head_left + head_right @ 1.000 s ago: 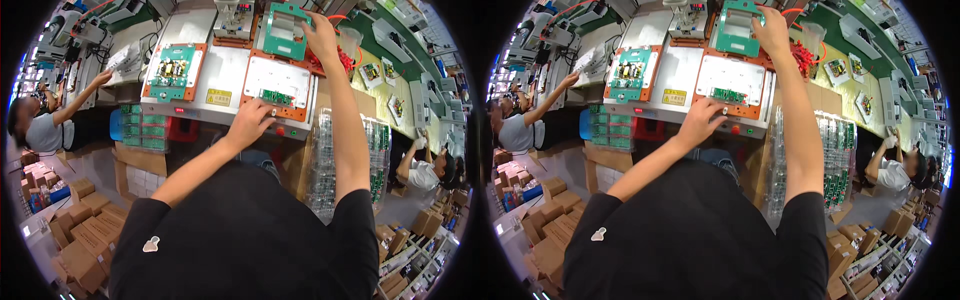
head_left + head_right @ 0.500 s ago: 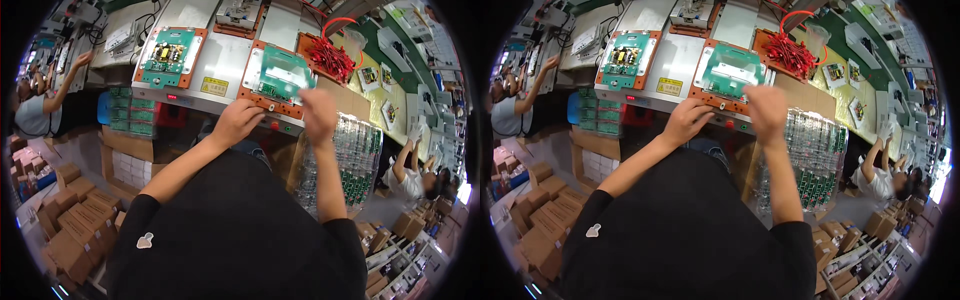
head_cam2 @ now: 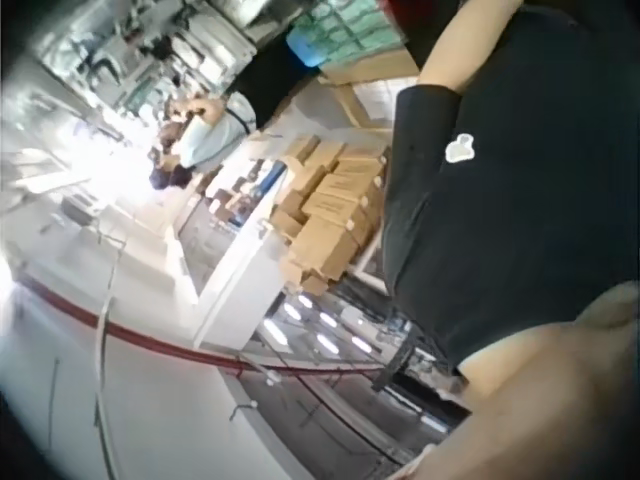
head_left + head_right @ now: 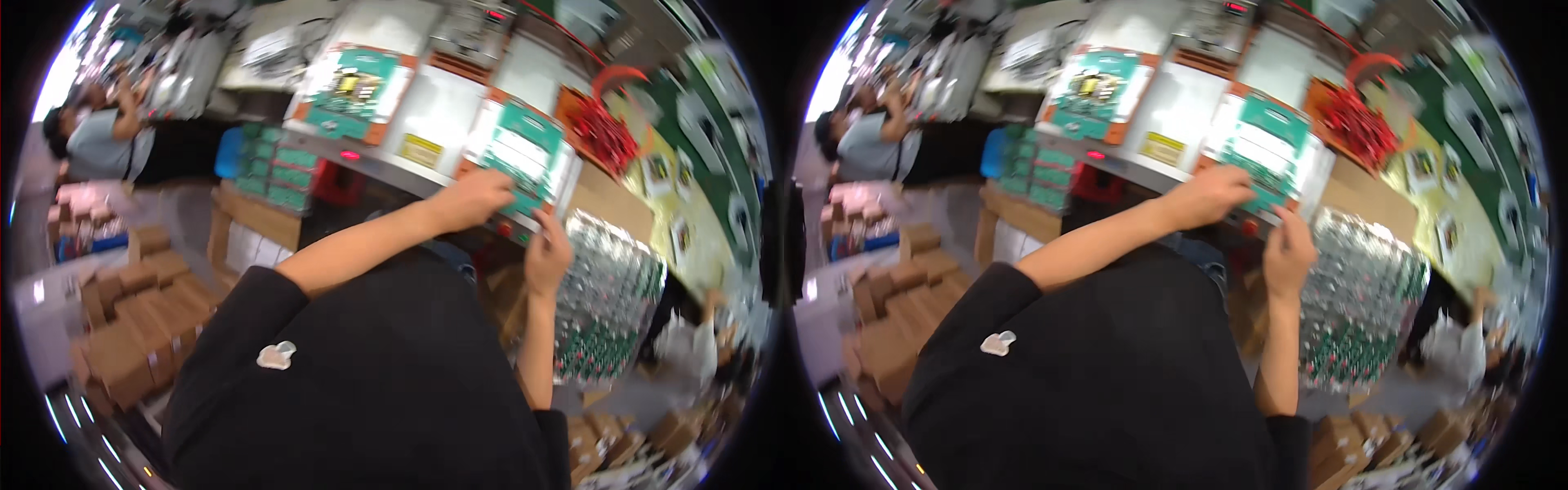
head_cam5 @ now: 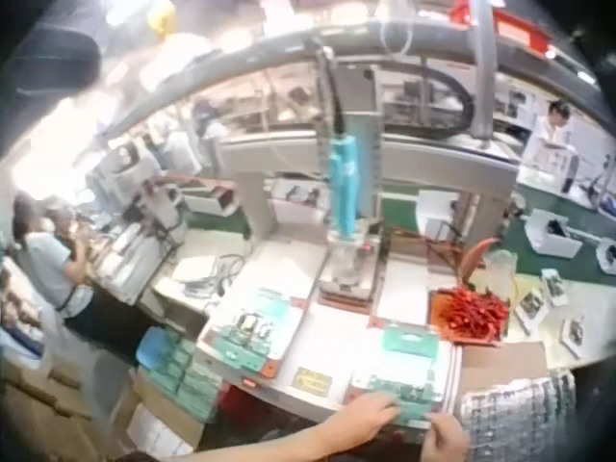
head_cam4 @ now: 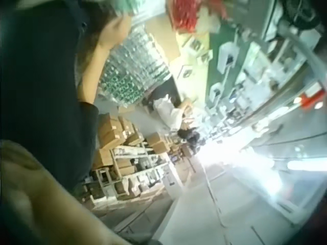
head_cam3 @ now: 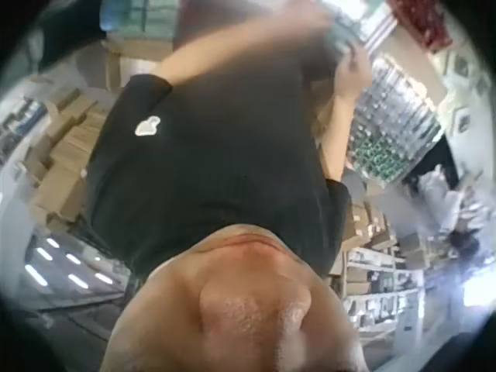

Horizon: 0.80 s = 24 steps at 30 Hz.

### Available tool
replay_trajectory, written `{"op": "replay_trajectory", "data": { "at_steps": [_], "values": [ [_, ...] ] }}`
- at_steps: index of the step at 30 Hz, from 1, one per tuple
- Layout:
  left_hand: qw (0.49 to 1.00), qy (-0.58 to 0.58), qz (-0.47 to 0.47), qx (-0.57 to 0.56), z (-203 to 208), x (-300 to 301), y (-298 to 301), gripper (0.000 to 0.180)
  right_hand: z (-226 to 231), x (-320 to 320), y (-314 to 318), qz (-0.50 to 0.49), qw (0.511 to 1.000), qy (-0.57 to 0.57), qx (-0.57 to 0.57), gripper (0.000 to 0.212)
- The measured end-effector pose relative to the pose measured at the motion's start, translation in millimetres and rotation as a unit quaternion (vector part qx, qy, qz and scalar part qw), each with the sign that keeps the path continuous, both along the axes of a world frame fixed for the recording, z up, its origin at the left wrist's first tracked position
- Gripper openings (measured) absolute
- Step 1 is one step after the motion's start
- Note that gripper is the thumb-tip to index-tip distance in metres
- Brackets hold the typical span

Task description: Testing electronic circuit boards by placing them into a testing jig and observing the results.

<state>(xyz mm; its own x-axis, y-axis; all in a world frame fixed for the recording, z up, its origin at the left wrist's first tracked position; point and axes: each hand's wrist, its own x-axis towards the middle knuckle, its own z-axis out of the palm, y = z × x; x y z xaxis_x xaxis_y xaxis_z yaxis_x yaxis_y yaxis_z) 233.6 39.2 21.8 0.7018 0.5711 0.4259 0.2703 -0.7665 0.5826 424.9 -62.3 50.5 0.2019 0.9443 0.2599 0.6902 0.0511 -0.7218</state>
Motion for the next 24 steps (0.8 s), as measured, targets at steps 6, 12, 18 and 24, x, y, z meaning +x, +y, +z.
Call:
{"op": "replay_trajectory", "data": {
  "at_steps": [6, 12, 18, 24],
  "values": [
    [0.998, -0.001, -0.052, -0.037, -3.8, 21.1, 15.3, 0.022, 26.1, -5.8, 17.4, 0.021, 0.998, 0.048, 0.032, 0.021],
    [0.971, -0.192, 0.129, 0.059, 65.4, -59.4, 38.0, 0.020, 63.0, 5.3, 16.7, -0.004, 0.975, 0.187, 0.121, 0.018],
    [0.675, -0.401, 0.588, -0.194, 13.9, -212.8, 57.1, 0.017, 93.9, -30.0, 45.1, 0.176, 0.919, 0.345, 0.078, 0.019],
    [0.692, -0.023, 0.701, -0.168, -196.5, -342.5, 17.1, 0.034, 145.5, -81.8, 60.3, 0.329, 0.908, 0.197, -0.168, 0.013]
  ]
}}
